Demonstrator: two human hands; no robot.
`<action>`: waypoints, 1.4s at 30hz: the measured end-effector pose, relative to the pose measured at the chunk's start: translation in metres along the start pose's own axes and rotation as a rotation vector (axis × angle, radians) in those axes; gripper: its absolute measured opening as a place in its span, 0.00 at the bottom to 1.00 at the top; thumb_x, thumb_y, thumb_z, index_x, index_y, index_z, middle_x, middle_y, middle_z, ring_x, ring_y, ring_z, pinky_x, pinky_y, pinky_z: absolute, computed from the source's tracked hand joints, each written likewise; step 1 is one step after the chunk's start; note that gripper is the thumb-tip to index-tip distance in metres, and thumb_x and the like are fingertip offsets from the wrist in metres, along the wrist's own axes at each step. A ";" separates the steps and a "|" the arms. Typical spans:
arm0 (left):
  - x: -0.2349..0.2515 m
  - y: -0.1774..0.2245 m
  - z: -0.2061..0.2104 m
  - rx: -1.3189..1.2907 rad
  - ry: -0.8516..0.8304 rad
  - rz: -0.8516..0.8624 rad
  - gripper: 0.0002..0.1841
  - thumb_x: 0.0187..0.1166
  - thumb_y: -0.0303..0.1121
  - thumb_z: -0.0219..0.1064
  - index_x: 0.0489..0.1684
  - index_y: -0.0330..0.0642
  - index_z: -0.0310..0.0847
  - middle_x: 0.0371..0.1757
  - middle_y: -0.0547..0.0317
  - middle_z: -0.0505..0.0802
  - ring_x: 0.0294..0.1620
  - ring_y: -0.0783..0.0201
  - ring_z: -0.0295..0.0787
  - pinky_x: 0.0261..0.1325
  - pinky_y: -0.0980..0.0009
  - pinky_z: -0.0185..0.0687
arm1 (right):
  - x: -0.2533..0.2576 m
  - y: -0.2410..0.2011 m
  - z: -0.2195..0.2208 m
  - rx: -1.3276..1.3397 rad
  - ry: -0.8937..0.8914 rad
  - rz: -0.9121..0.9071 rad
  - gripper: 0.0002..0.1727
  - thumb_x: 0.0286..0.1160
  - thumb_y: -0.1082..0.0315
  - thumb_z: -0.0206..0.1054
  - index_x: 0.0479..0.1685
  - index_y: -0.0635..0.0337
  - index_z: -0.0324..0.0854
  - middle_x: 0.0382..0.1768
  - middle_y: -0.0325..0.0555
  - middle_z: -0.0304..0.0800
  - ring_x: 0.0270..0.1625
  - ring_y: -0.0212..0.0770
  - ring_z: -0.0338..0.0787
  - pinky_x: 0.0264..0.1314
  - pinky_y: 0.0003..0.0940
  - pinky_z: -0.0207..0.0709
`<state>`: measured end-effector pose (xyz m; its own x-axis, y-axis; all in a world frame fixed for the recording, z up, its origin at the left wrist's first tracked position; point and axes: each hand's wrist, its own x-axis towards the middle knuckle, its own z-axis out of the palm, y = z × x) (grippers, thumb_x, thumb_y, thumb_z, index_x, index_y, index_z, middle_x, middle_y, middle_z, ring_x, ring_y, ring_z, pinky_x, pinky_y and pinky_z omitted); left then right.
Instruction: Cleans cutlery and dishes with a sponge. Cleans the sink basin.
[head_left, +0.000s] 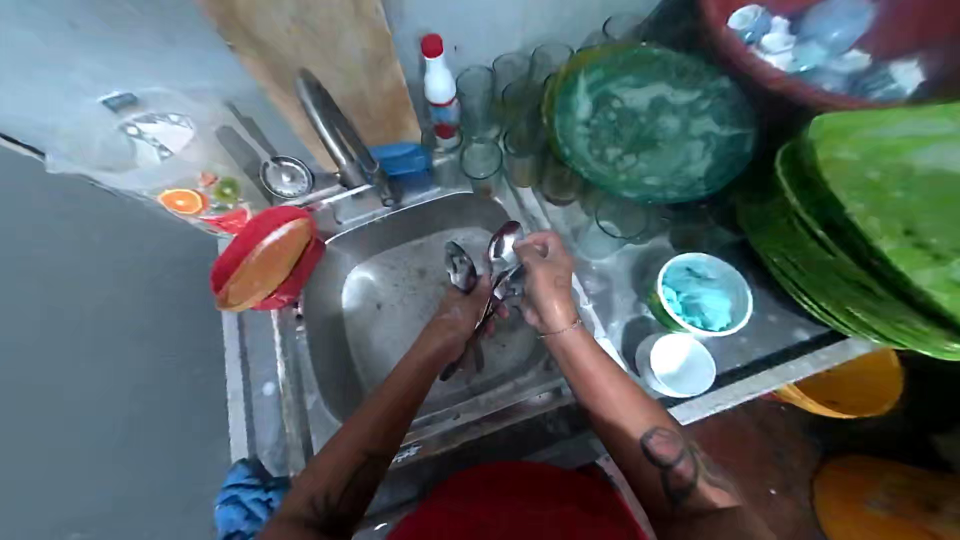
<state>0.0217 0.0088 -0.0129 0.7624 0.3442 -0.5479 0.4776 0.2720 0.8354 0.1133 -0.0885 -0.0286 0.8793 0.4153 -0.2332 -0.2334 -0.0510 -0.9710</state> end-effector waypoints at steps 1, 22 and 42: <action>-0.001 -0.002 0.000 0.056 0.001 0.030 0.15 0.95 0.40 0.49 0.55 0.37 0.75 0.26 0.62 0.87 0.17 0.75 0.77 0.23 0.81 0.76 | -0.001 -0.001 0.001 0.003 0.008 0.016 0.11 0.86 0.66 0.58 0.59 0.58 0.73 0.37 0.44 0.79 0.28 0.34 0.77 0.28 0.35 0.74; 0.009 -0.003 -0.011 0.214 -0.319 0.078 0.09 0.83 0.23 0.62 0.56 0.31 0.76 0.30 0.60 0.89 0.27 0.70 0.88 0.38 0.74 0.89 | -0.002 -0.009 0.000 0.147 -0.224 -0.051 0.19 0.81 0.80 0.51 0.66 0.62 0.77 0.47 0.45 0.92 0.44 0.35 0.91 0.50 0.35 0.86; 0.014 -0.015 -0.004 -0.014 -0.135 -0.099 0.25 0.96 0.46 0.40 0.63 0.36 0.78 0.16 0.65 0.80 0.13 0.73 0.75 0.20 0.79 0.78 | 0.007 -0.017 -0.223 -1.284 0.062 -0.039 0.24 0.77 0.69 0.71 0.70 0.71 0.79 0.60 0.83 0.83 0.60 0.87 0.83 0.57 0.85 0.71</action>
<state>0.0237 0.0133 -0.0332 0.7643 0.1917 -0.6158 0.5476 0.3114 0.7766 0.2158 -0.2868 -0.0249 0.9022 0.3956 -0.1720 0.3276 -0.8877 -0.3234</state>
